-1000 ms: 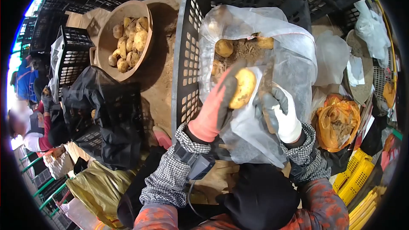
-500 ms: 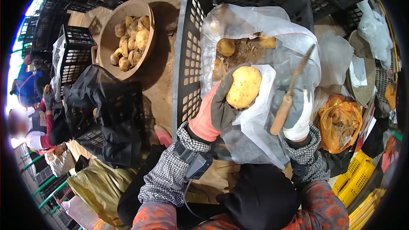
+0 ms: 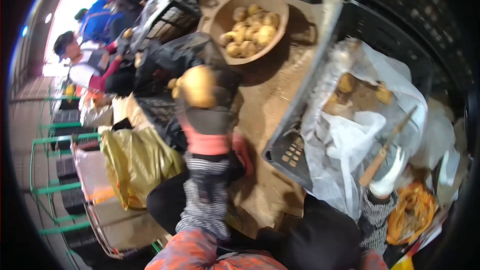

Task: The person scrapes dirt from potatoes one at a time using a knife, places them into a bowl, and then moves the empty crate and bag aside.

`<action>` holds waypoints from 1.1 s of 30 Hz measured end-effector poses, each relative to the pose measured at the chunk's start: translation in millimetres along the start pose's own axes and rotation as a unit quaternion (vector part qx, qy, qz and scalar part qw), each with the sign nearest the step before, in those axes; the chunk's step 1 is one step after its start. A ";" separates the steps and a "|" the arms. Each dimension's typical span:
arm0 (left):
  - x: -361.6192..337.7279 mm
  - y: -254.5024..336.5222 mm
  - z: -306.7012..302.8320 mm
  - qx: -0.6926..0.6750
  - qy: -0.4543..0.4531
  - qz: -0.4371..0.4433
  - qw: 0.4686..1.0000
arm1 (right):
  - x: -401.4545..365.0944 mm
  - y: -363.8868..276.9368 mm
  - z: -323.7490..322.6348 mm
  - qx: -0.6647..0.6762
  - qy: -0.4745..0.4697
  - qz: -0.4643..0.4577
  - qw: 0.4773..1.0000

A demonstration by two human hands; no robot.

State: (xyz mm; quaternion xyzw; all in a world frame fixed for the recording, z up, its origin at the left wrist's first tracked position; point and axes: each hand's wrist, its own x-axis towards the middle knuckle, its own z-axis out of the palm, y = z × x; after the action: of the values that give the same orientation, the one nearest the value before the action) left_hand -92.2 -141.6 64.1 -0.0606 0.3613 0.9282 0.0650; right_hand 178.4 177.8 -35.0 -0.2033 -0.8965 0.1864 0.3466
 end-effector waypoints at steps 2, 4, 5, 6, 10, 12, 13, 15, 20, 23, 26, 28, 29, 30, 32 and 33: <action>26.6 42.3 -53.6 0.096 0.013 0.078 0.992 | 9.3 -8.0 2.5 0.153 -0.027 0.106 0.982; 22.0 51.5 -47.8 0.031 0.069 0.036 0.996 | 37.4 -17.4 0.3 0.668 -0.008 0.492 0.558; 16.3 34.0 -22.7 0.047 0.043 0.008 0.998 | 47.5 -26.1 0.1 0.576 -0.015 0.478 0.663; 8.9 2.4 8.7 0.115 -0.015 -0.024 0.993 | 55.7 -34.8 0.7 0.476 -0.029 0.455 0.752; -16.2 -128.7 97.2 0.352 -0.252 -0.266 0.862 | 61.8 -40.4 0.3 0.509 0.024 0.466 0.724; -10.6 -204.5 106.8 0.521 -0.393 -0.267 0.709 | 62.1 -38.2 -0.5 0.489 0.028 0.487 0.723; -2.9 -244.1 91.1 0.624 -0.439 -0.176 0.623 | 61.4 -36.9 -0.4 0.503 0.032 0.491 0.710; 11.4 -301.1 64.0 0.805 -0.475 0.010 0.355 | 61.5 -33.0 -0.1 0.559 0.019 0.472 0.681; 50.5 -343.9 27.0 0.838 -0.499 0.097 0.198 | 64.8 -32.3 -1.3 0.515 0.036 0.529 0.673; 60.7 -363.2 45.5 0.854 -0.457 0.063 0.242 | 66.3 -32.4 -2.0 0.531 0.022 0.516 0.672; 63.2 -367.3 52.4 0.869 -0.378 -0.075 0.311 | 65.4 -31.8 -3.0 0.568 -0.002 0.502 0.652; 50.0 -348.6 36.4 0.733 -0.407 -0.097 0.536 | 64.1 -31.5 -4.2 0.568 -0.006 0.506 0.649; 40.6 -335.0 42.4 0.615 -0.368 -0.214 0.664 | 64.5 -31.8 -4.8 0.559 0.000 0.504 0.659; 38.8 -338.2 25.9 0.367 -0.315 -0.366 0.795 | 64.2 -31.9 -5.5 0.550 0.004 0.501 0.668; 21.5 -304.1 53.6 0.320 -0.325 -0.367 0.811 | 58.5 -29.8 -2.9 0.560 0.032 0.478 0.675; 11.3 -283.9 68.9 0.323 -0.323 -0.364 0.812 | 55.2 -29.4 -3.0 0.569 0.062 0.456 0.681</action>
State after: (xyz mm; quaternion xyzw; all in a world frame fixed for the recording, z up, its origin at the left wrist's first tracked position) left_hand -61.1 113.3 -75.4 0.1403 0.5497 0.6328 0.5270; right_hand 136.2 180.7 11.1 -0.3611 -0.3908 0.7829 0.3223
